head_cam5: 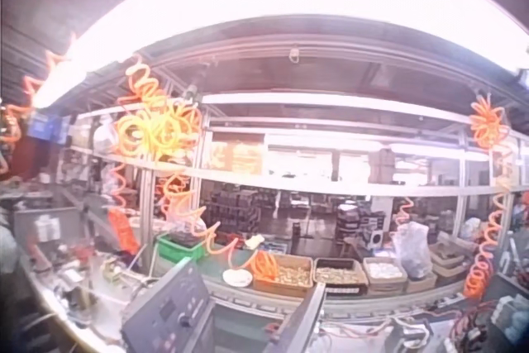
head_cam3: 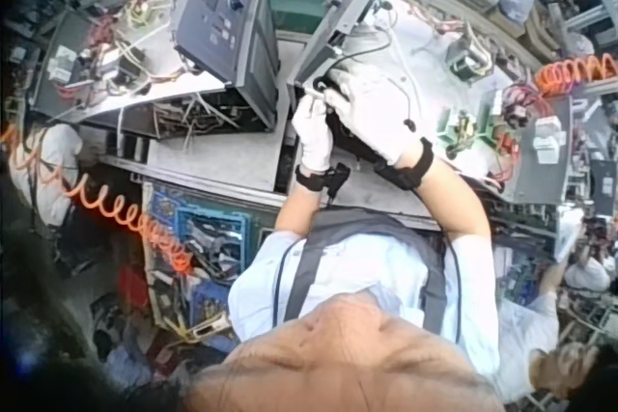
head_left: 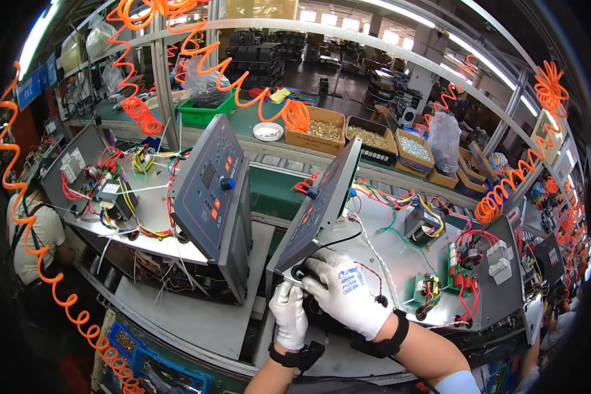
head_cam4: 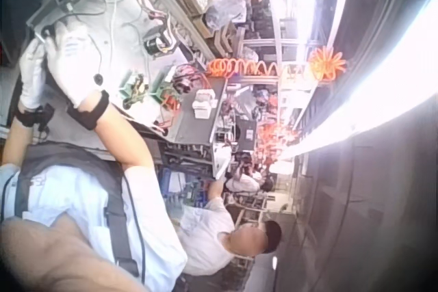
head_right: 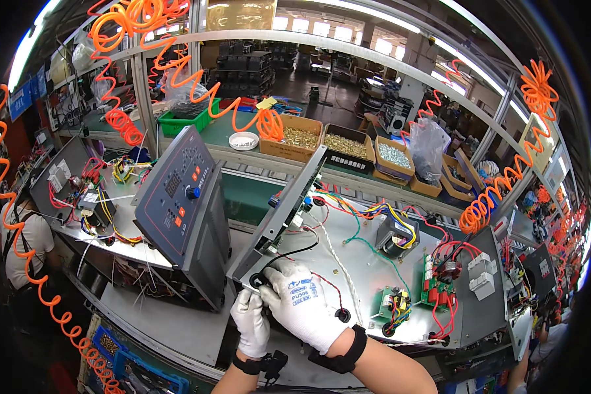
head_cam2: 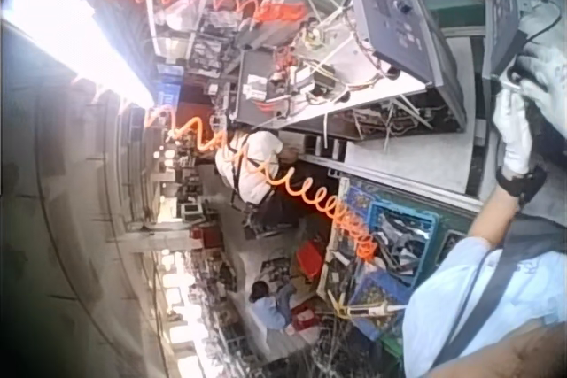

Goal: Assembling and wiring industrial electrical control cabinets on a production line.

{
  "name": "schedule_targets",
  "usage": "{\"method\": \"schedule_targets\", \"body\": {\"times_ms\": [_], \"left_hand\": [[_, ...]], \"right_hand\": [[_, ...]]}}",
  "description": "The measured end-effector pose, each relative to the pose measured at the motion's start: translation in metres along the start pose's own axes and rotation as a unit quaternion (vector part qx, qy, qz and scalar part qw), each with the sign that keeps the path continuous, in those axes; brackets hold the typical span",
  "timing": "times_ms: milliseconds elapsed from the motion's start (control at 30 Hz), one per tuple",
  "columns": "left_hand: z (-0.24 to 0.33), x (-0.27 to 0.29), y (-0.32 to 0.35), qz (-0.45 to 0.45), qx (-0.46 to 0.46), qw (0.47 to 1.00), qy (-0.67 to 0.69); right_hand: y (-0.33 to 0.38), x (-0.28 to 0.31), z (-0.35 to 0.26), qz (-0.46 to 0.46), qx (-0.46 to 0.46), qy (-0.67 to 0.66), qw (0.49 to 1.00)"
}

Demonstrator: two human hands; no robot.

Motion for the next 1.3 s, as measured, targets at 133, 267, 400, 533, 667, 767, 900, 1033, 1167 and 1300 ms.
{"method": "schedule_targets", "body": {"times_ms": [133, 267, 400, 533, 667, 767, 900, 1033, 1167, 1300], "left_hand": [[-0.008, 0.0, -0.012, -0.09, 0.063, 0.972, 0.21], [0.003, -0.003, -0.018, -0.1, 0.117, 0.976, 0.156], [-0.016, 0.015, -0.012, -0.129, 0.12, 0.982, 0.065], [-0.017, 0.024, 0.006, -0.123, 0.09, 0.972, -0.176], [0.001, 0.022, 0.002, -0.078, 0.037, 0.977, -0.194], [0.032, 0.035, -0.004, -0.013, -0.141, 0.897, -0.418], [0.121, 0.02, 0.022, 0.021, -0.299, 0.886, -0.354], [0.173, -0.046, 0.023, -0.093, -0.343, 0.838, -0.414], [0.167, -0.062, 0.008, -0.105, -0.447, 0.803, -0.379], [0.153, -0.075, -0.012, -0.115, -0.454, 0.777, -0.421]], "right_hand": [[-0.005, 0.001, -0.008, 0.006, -0.032, 0.002, 0.999], [-0.004, -0.003, -0.007, 0.034, -0.014, 0.061, 0.997], [-0.002, -0.011, -0.005, 0.042, 0.025, 0.047, 0.998], [-0.001, -0.007, 0.013, 0.1, -0.088, -0.222, 0.966], [0.011, -0.004, 0.003, 0.123, -0.065, -0.484, 0.864], [0.012, 0.031, -0.026, 0.154, -0.063, -0.594, 0.787], [0.018, 0.076, -0.03, 0.175, -0.034, -0.601, 0.779], [0.021, 0.089, -0.05, 0.149, -0.077, -0.609, 0.775], [0.017, 0.095, -0.052, 0.15, -0.036, -0.618, 0.771], [0.001, 0.089, -0.024, 0.188, -0.015, -0.643, 0.742]]}}
Point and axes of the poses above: each hand's wrist, its own y-axis away from the middle knuckle, its own x-axis out of the back of the hand, z = x × y, the point moved 4 cm from there along -y, towards the middle knuckle, and after that the axes turned 14 degrees about -y, right-handed, at the moved point
